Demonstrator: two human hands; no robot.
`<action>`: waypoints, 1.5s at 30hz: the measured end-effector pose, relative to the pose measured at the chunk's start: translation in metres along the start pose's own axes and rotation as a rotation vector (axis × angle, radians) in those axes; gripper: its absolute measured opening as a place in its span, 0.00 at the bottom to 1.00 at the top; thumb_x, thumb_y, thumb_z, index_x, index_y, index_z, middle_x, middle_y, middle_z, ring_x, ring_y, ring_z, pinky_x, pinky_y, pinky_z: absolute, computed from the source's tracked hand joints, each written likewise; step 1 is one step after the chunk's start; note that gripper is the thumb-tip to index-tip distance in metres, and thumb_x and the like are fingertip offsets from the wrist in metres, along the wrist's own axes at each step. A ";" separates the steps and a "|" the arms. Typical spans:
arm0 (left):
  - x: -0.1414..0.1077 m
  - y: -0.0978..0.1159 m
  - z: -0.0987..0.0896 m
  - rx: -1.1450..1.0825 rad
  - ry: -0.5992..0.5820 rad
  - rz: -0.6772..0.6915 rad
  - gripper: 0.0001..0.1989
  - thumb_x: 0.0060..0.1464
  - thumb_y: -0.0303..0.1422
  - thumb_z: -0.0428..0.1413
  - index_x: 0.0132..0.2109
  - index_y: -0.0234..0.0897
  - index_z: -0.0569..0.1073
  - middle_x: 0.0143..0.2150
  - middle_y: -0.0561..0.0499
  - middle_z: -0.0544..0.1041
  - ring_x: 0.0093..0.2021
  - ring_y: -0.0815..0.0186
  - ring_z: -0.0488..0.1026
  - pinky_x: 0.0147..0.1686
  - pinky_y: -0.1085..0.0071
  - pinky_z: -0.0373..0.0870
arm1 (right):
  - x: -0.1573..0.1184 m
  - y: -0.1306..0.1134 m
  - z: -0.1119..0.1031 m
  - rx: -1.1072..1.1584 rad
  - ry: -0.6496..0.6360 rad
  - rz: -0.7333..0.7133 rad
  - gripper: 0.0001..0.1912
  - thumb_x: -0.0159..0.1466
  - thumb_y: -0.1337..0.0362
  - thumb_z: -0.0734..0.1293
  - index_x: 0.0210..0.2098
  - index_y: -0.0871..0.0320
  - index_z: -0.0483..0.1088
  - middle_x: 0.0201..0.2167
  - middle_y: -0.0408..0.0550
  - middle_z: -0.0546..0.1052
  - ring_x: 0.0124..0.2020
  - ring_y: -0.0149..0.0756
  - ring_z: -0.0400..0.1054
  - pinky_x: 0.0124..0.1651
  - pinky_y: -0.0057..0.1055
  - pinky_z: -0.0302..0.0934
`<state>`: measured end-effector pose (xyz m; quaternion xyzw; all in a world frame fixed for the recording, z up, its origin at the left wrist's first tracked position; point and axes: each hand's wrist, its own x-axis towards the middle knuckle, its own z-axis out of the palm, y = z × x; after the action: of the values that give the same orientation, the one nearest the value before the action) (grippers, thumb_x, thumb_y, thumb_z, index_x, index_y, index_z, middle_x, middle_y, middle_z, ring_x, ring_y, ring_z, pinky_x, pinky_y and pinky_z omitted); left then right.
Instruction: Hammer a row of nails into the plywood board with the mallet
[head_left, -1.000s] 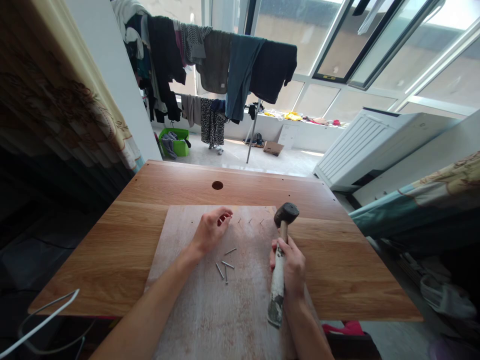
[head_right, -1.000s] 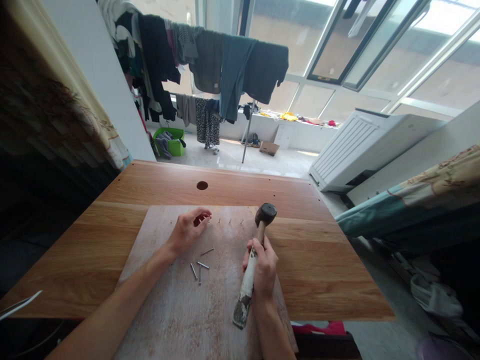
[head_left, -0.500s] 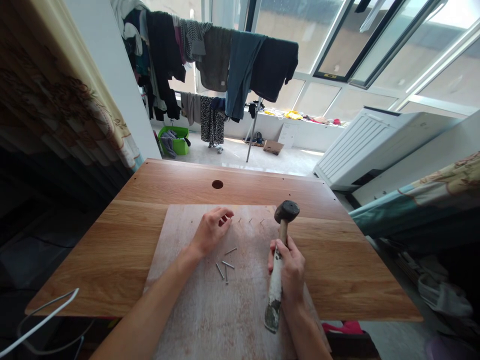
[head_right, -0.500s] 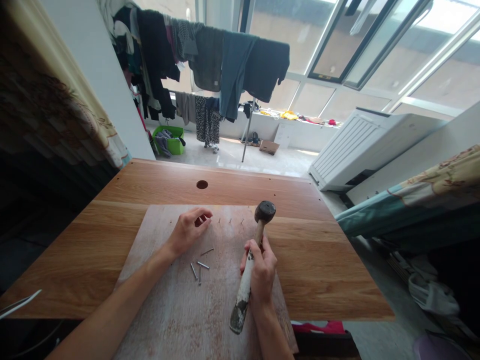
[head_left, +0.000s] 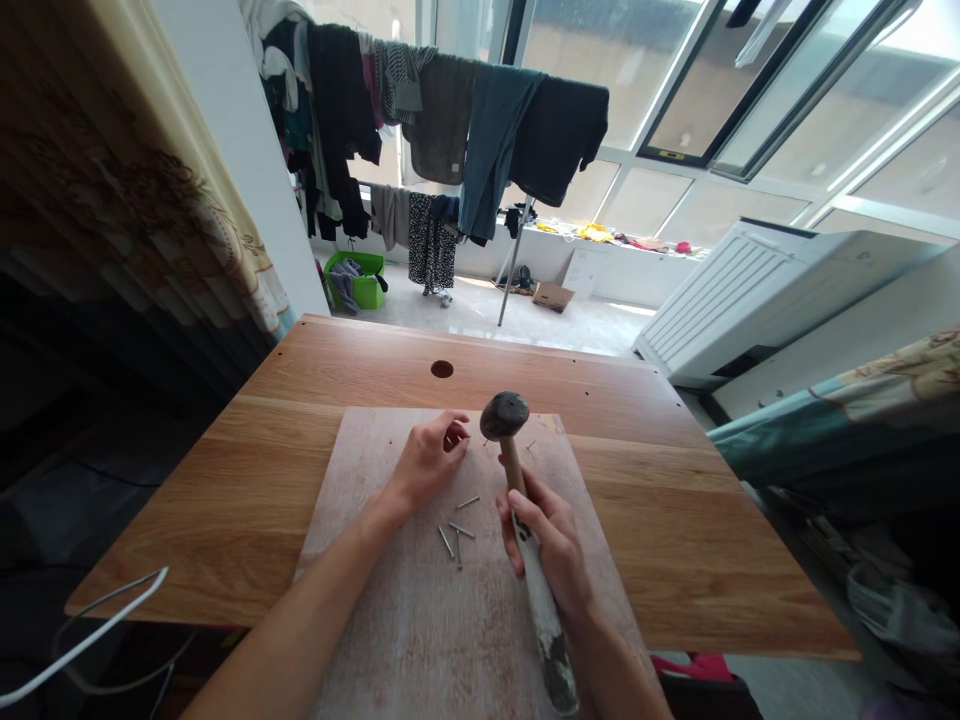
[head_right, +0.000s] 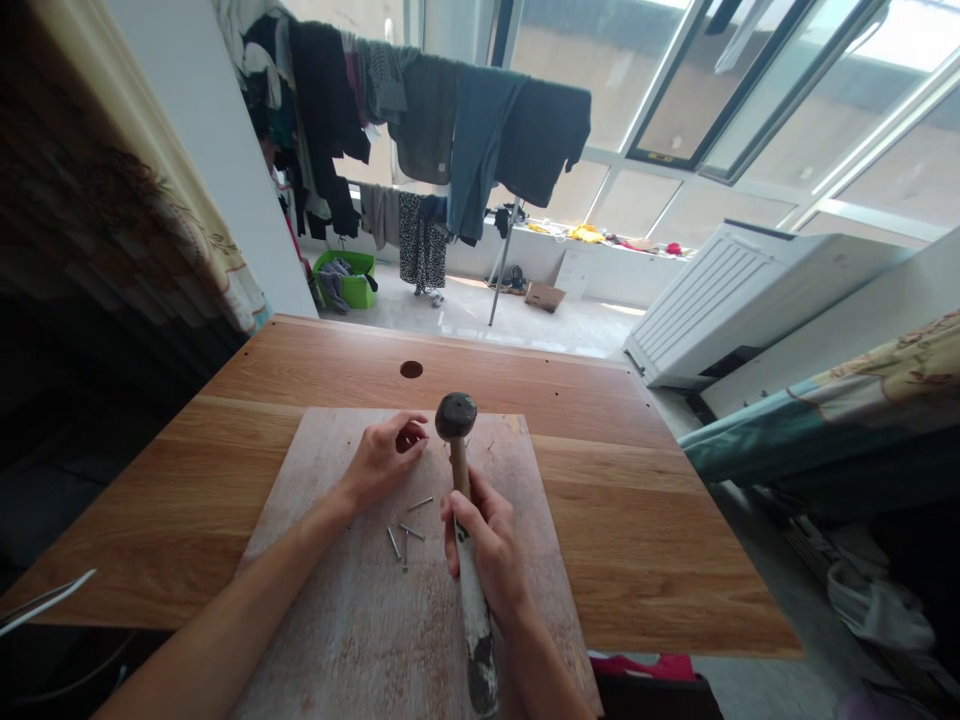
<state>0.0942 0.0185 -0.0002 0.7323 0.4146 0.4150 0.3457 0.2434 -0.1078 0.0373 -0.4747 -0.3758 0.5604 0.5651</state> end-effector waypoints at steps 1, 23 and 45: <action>0.000 0.000 0.000 -0.004 0.000 0.001 0.13 0.55 0.25 0.59 0.48 0.38 0.74 0.35 0.53 0.83 0.32 0.68 0.79 0.36 0.72 0.76 | 0.001 -0.002 0.003 0.014 -0.016 0.009 0.17 0.67 0.54 0.69 0.52 0.55 0.74 0.28 0.37 0.73 0.11 0.19 0.59 0.13 0.18 0.53; 0.001 0.003 -0.003 0.008 0.002 -0.005 0.17 0.54 0.24 0.58 0.51 0.39 0.73 0.33 0.56 0.82 0.31 0.69 0.78 0.36 0.74 0.74 | -0.001 0.014 0.010 -0.028 -0.032 0.005 0.20 0.67 0.53 0.69 0.54 0.56 0.72 0.28 0.37 0.73 0.11 0.21 0.62 0.13 0.20 0.51; 0.001 0.004 -0.004 0.090 0.009 -0.011 0.17 0.49 0.19 0.56 0.45 0.39 0.75 0.29 0.58 0.78 0.27 0.70 0.73 0.31 0.76 0.68 | -0.001 0.013 0.013 -0.065 -0.088 0.004 0.22 0.68 0.53 0.68 0.57 0.55 0.72 0.28 0.38 0.72 0.11 0.22 0.61 0.13 0.22 0.50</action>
<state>0.0924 0.0185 0.0046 0.7429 0.4385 0.3975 0.3130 0.2273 -0.1085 0.0287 -0.4684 -0.4177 0.5693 0.5311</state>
